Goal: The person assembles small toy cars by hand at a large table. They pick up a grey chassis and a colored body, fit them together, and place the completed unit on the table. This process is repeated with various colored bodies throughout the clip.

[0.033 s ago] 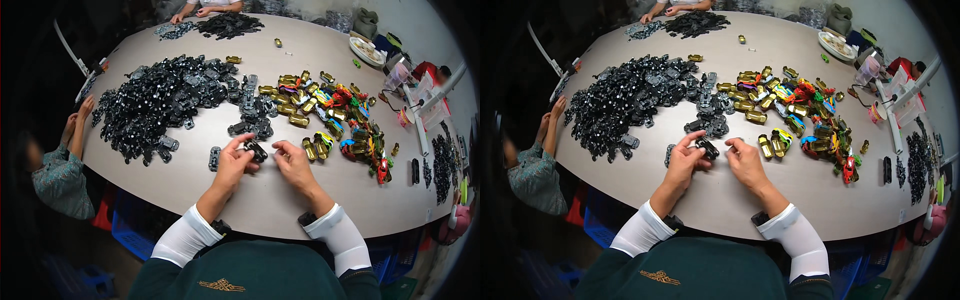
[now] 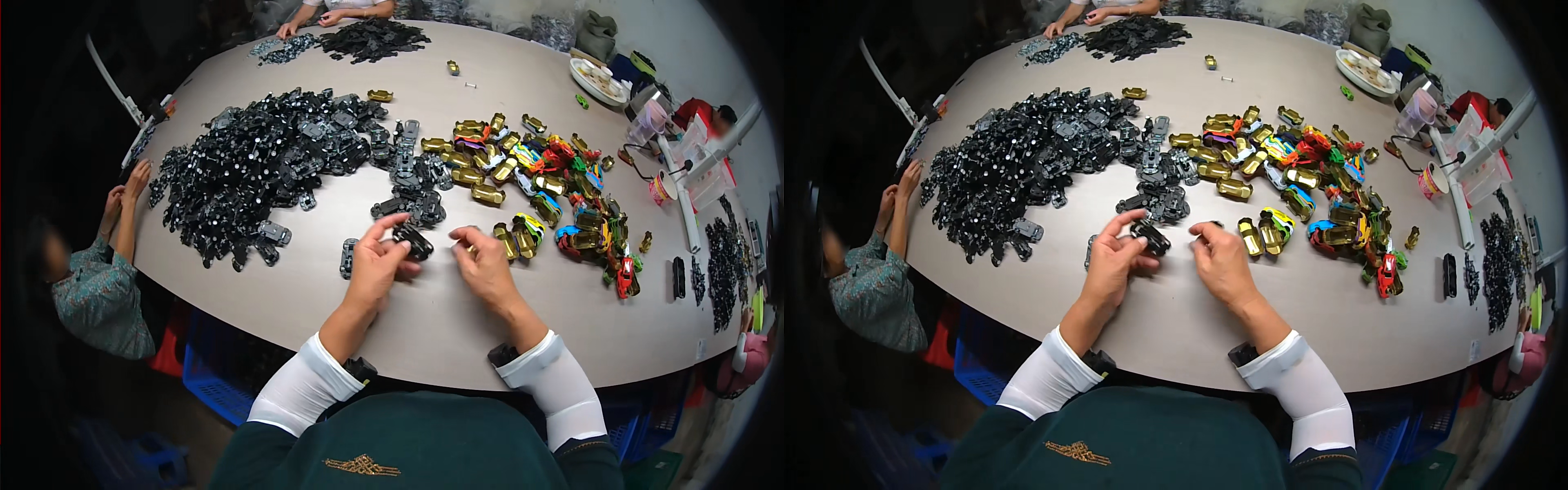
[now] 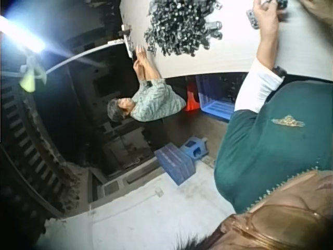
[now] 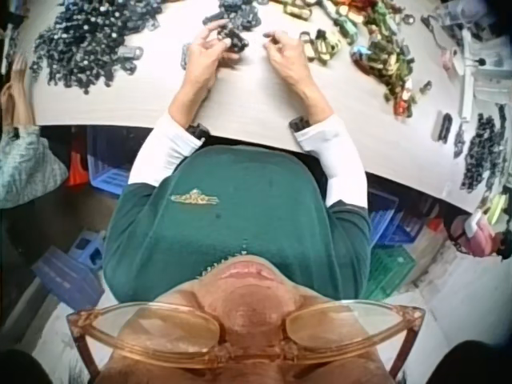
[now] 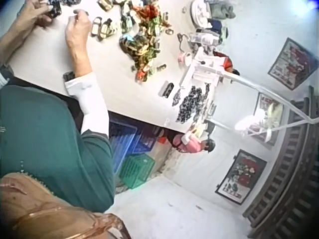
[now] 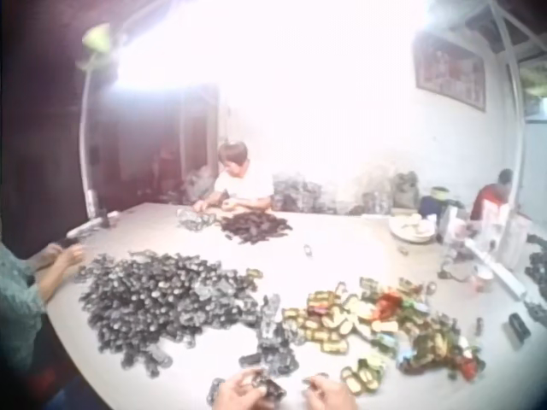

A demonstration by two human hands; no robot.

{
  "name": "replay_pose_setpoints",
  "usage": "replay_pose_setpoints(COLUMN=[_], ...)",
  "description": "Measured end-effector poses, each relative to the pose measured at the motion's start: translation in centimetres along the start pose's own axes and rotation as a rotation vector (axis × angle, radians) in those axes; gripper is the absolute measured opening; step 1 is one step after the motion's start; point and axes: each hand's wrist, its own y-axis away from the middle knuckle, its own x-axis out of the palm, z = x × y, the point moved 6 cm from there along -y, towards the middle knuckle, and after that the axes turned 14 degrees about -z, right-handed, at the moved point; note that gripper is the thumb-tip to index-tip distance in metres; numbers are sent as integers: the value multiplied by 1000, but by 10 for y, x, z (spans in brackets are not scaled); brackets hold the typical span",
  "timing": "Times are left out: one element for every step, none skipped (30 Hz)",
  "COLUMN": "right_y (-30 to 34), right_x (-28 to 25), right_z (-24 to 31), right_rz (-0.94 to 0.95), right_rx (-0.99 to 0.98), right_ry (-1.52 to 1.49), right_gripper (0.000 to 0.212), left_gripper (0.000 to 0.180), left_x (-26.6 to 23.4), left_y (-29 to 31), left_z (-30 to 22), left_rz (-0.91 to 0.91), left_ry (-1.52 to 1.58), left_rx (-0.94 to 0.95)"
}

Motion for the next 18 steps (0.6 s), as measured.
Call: replay_pose_setpoints(right_y=[-4,-7,-11,-13,-13,-14,-14,-13,-12,-9,-5,-2,2,4,2,-1,-3,-7], right_x=[-6,-9,-14,-18,-23,-24,-26,-27,-24,-21,-17,-13,-8,-3,-4,-5,-7,-13], right_z=[-1,-3,-3,-3,2,3,5,8,12,16,18,17,15,13,15,15,14,13], right_rz=[-74,-104,-136,-168,-238,-245,-252,-258,-218,-176,-135,-78,-21,36,10,-17,-44,-84], right_rx=[-85,-81,-80,-80,-211,-207,-202,-198,-230,-263,-296,-281,-266,-251,-239,-225,-211,-198], right_ry=[39,55,75,94,134,181,228,275,315,354,393,440,488,536,369,204,40,-118], right_gripper=[14,14,13,13,11,11,11,11,11,12,12,12,13,13,16,20,23,27], left_gripper=[39,37,33,33,33,34,34,35,35,36,39,39,40,40,37,36,36,35], left_x=[0,-1,-3,-4,-5,-6,-6,-8,-10,-12,-10,-11,-12,-12,-9,-8,-8,-2], left_y=[-2,-3,-6,-6,-7,-9,-8,-8,-10,-10,-8,-8,-10,-11,-11,-10,-7,-7], left_z=[-4,-9,-10,-7,-5,-5,-4,-3,-4,-5,-7,-4,0,3,4,5,7,7], left_rz=[-29,-59,-67,-71,-75,-80,-60,-55,-52,-50,-54,-44,-34,-25,-11,-8,-4,16], left_ry=[55,110,120,133,146,159,150,103,57,10,11,26,41,57,58,83,108,131], left_rx=[16,32,39,22,4,-7,-15,0,21,42,49,34,19,3,-13,-54,-97,-138])
